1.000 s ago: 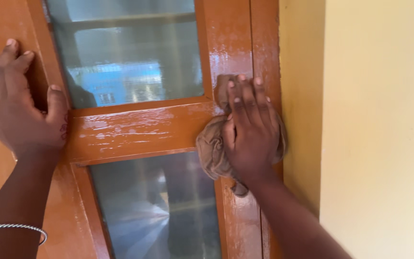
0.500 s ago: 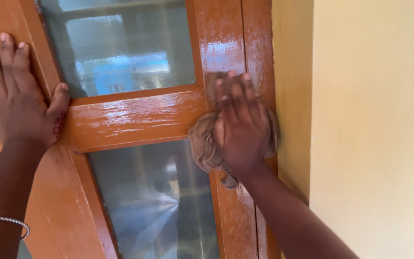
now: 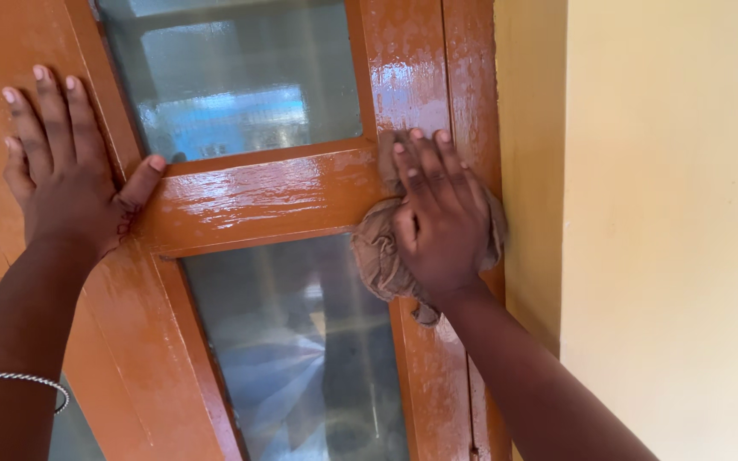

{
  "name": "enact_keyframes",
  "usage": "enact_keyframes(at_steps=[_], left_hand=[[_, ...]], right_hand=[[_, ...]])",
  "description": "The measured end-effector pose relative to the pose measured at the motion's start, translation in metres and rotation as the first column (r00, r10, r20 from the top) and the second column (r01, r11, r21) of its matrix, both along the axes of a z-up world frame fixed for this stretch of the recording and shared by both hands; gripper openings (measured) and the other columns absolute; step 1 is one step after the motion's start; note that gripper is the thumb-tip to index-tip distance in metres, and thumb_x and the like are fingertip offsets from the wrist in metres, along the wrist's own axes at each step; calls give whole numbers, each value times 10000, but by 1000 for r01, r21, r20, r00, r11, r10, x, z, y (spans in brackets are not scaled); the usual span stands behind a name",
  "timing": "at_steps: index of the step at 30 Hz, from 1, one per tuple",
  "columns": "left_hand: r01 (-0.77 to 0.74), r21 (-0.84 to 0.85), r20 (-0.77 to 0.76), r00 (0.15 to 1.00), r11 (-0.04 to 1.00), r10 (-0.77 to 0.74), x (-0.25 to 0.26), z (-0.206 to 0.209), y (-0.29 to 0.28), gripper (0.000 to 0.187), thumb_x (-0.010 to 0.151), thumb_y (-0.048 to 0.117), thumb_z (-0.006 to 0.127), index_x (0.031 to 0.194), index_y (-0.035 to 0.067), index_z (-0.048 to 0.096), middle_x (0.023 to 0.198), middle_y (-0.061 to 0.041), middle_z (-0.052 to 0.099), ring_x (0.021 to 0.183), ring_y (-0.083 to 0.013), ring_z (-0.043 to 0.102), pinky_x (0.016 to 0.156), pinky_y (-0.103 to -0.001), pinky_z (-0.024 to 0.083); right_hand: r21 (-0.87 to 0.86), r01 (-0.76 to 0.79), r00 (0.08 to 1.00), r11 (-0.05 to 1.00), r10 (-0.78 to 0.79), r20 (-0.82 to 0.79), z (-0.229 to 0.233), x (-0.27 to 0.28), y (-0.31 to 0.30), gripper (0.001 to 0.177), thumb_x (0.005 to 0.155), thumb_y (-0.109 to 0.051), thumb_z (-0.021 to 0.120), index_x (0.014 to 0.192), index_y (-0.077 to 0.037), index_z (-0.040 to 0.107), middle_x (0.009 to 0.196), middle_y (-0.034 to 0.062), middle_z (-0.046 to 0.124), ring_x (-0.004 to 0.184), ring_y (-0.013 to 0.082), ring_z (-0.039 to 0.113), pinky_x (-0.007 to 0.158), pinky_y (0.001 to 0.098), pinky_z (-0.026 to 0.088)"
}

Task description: The person wipes the wooden frame of a door with a cloth. They systematically clean the vertical and horizontal sections of the frame, moving from top to bottom and side to side.

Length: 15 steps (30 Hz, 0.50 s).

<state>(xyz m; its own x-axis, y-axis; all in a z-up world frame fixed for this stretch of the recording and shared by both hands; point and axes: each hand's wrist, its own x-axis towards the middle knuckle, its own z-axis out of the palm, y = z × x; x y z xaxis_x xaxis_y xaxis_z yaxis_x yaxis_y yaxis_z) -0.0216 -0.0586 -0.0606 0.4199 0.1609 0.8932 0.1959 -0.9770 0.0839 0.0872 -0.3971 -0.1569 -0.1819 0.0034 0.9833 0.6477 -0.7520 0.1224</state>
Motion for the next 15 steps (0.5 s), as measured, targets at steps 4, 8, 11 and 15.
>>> enact_keyframes(at_steps=[4,8,11,15], left_hand=[[9,36,-41,999,999,-8,-1,4,6,1274,776,823,496,1688,128,-60,1753,-89,-185,1591,-312,-225,1268,-586,-23],[17,121,-59,998,993,-10,-3,-1,13,1397,638,833,575,1667,124,-52,1720,-114,-203,1564,-327,-239,1243,-594,-38],[56,168,-30,998,984,-51,-1,-8,18,1362,670,820,562,1668,108,-32,1730,-128,-168,1580,-341,-203,1251,-599,-35],[100,146,16,994,984,-104,3,-33,20,1173,860,775,485,1686,78,30,1764,-143,-70,1611,-354,-125,1264,-605,-10]], right_hand=[[61,44,999,997,-44,6,0,2,3,549,922,-89,515,1462,-69,612,1552,137,548,1498,341,459,1186,505,424],[-162,122,992,979,-115,52,-5,-4,1,513,936,-110,520,1439,-74,613,1548,153,540,1511,325,457,1160,515,432],[-154,127,992,980,-126,21,-6,-5,2,591,874,-112,510,1455,-95,617,1550,133,547,1486,310,456,1150,524,428],[38,64,998,997,-64,-3,-13,-6,5,556,935,-99,504,1481,-36,585,1574,176,514,1515,366,421,1177,524,420]])
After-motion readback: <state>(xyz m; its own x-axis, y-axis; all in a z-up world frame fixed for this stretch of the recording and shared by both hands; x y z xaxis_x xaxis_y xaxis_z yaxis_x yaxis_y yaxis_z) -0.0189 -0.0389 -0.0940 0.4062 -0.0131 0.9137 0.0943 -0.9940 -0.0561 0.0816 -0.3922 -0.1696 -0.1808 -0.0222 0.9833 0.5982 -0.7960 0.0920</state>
